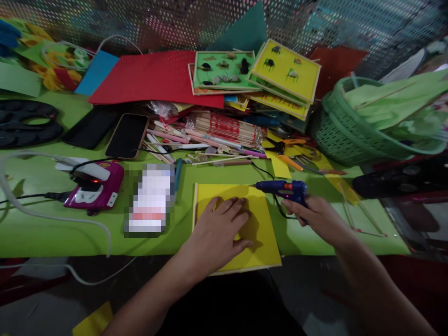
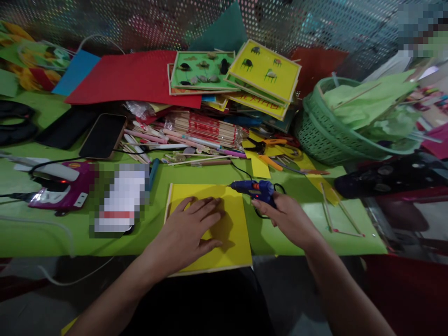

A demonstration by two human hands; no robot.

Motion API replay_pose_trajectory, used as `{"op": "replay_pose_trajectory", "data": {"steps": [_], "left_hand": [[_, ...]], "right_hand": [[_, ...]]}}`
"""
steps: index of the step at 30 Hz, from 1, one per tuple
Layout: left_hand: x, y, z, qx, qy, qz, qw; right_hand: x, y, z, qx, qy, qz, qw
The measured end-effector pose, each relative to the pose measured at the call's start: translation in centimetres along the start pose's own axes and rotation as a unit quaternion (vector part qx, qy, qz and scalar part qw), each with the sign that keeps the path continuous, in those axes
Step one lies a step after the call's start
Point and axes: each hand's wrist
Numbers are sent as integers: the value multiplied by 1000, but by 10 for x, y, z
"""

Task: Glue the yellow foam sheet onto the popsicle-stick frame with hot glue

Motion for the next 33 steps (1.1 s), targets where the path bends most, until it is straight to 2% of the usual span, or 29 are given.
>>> {"op": "replay_pose_trajectory", "data": {"steps": [4,11,17,22,33], "left_hand": [[1,0,1,-4,-6,2,1000],[0,-1,0,-6,-5,-1,1000],[2,-2,4,-18,-5,-3,1000],[3,-2,7,-21,-5,-8,1000],[2,1,3,7,-18,-15,1000]], "right_hand": [[-2,-1,-4,-7,-2,-3,1000],[7,1,5,4,25,-31,999],[-14,-4,-6,-14,4,7,1000],[-24,-7,-10,-18,40,15,999],[-13,-3,-4,-13,23,-1,1000]]}}
Point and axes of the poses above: each hand's wrist, its own y-axis towards the middle knuckle, its own z-axis out of the palm, x = y × z, and after that the axes turned 7 degrees about -x, right-handed
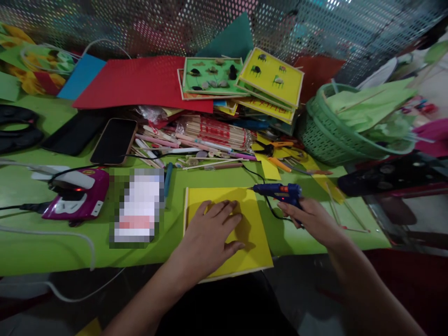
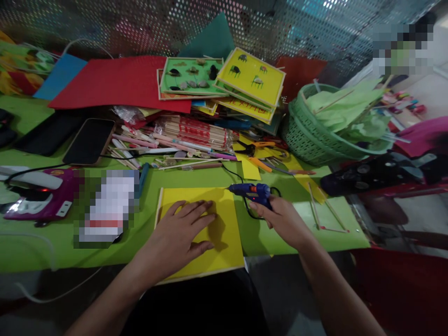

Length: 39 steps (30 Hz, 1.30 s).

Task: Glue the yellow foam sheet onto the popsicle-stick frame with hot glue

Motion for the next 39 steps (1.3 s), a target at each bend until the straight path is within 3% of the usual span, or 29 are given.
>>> {"op": "replay_pose_trajectory", "data": {"steps": [9,18,39], "left_hand": [[0,-1,-1,-6,1,4,1000],[0,0,-3,-4,-3,4,1000],[2,0,0,13,4,-3,1000]], "right_hand": [[5,0,0,4,-5,-1,1000],[-4,0,-5,28,100,15,995],[-11,-1,-8,-6,9,34,999]]}}
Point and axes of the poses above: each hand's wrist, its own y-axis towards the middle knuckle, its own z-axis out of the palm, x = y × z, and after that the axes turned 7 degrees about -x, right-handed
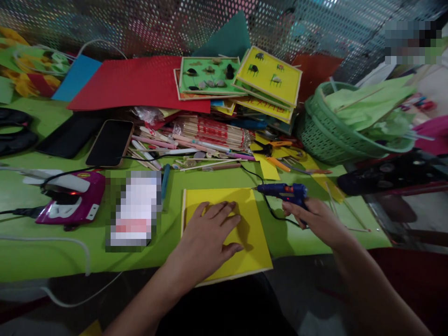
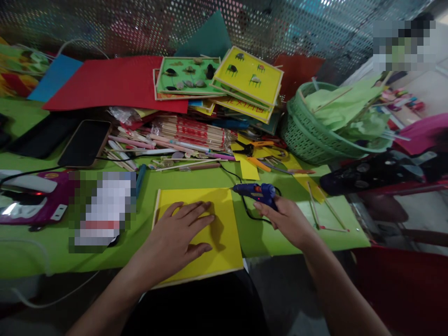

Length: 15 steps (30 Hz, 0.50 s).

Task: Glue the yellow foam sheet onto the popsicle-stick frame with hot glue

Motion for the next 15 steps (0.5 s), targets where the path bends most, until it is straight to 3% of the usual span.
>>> {"op": "replay_pose_trajectory", "data": {"steps": [15], "left_hand": [[0,0,-1,1,-5,-1,1000]], "right_hand": [[7,1,5,4,-3,-7,1000]]}}
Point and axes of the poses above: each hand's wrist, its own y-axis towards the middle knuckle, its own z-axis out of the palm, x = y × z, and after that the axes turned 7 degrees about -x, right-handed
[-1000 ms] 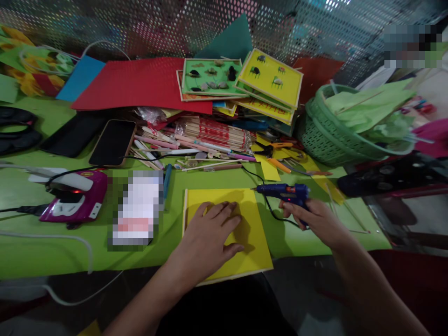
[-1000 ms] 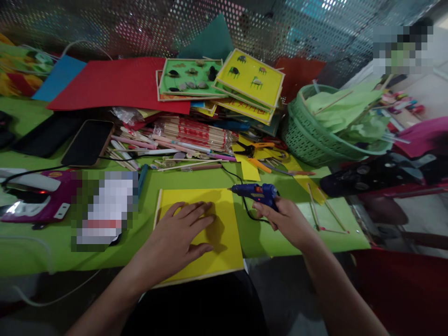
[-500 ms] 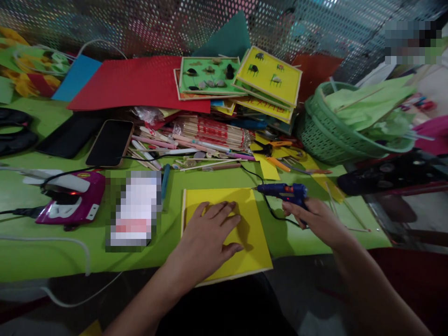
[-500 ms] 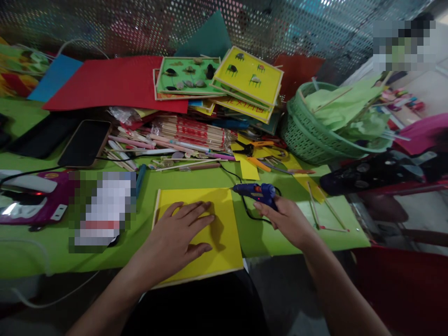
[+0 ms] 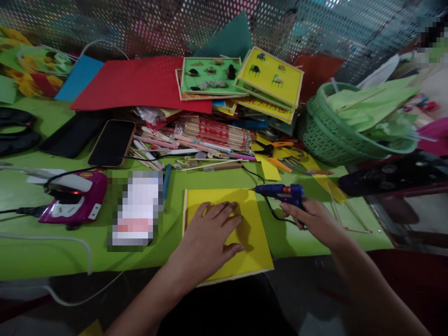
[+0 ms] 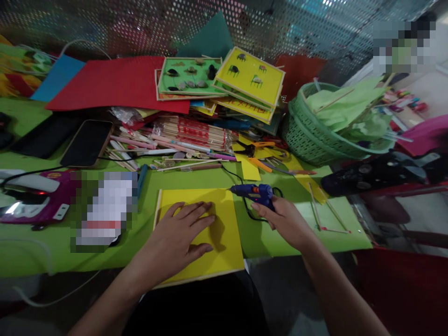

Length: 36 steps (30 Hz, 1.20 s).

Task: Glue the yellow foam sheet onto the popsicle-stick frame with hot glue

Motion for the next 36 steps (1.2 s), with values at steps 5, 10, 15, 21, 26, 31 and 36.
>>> {"op": "replay_pose_trajectory", "data": {"steps": [5,10,15,21,26,31,36], "left_hand": [[0,-1,0,-5,-6,0,1000],[0,-1,0,-2,-6,2,1000],[0,-1,0,-3,-3,2,1000],[1,0,0,-7,2,6,1000],[0,0,-1,-3,-4,5,1000],[0,0,-2,-5,-5,6,1000],[2,-1,0,-16,-3,12,1000]], "right_hand": [[4,1,3,10,9,-14,1000],[-6,1,-3,-2,29,5,1000],[-13,0,-5,-6,26,12,1000],[-9,0,0,-7,15,3,1000],[5,0,6,5,0,-10,1000],[15,2,10,17,-5,-33,999],[4,1,5,3,-6,-12,1000]]}}
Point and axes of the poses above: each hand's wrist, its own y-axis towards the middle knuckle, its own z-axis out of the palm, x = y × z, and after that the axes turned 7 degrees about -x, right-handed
